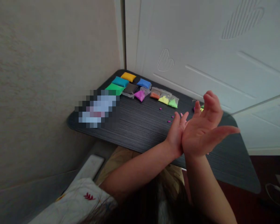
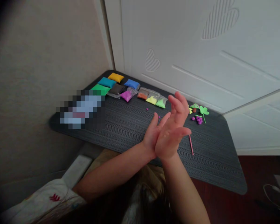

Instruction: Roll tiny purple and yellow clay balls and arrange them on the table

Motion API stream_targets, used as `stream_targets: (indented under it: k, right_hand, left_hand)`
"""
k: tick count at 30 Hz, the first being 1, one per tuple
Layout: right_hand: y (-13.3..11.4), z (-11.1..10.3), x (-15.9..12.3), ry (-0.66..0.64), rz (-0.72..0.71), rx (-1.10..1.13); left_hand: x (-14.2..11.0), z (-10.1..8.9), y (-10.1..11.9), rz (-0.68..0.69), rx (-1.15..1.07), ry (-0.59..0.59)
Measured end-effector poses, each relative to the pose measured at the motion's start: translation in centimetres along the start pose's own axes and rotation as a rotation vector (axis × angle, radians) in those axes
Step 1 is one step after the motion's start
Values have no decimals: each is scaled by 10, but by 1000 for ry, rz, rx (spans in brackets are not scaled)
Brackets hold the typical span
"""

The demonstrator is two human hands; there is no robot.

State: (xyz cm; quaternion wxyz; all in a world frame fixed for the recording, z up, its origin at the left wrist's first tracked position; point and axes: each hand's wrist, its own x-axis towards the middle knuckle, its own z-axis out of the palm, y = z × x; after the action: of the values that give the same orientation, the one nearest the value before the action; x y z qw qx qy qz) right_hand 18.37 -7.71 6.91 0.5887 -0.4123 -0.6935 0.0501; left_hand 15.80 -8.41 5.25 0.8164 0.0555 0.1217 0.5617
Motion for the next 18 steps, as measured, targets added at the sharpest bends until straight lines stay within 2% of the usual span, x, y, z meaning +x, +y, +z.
stream_targets:
  k: [2,6,10,13,16,18]
  right_hand:
    - [0,-1,-1,7,50,107]
    - [-8,-3,-7,16,147,370]
    - [-17,0,-6,163,107,678]
    - [-13,1,-4,244,133,760]
    - [-11,-1,-9,169,203,772]
    - [-16,-2,-12,145,181,777]
  left_hand:
    - [1,-3,3,-9,-24,-65]
    - [6,-9,7,73,-46,-78]
    - [6,-11,3,28,-66,-94]
    - [3,-9,3,0,-70,-129]
    - [2,-8,6,69,-44,-121]
    - [3,-9,7,92,-27,-105]
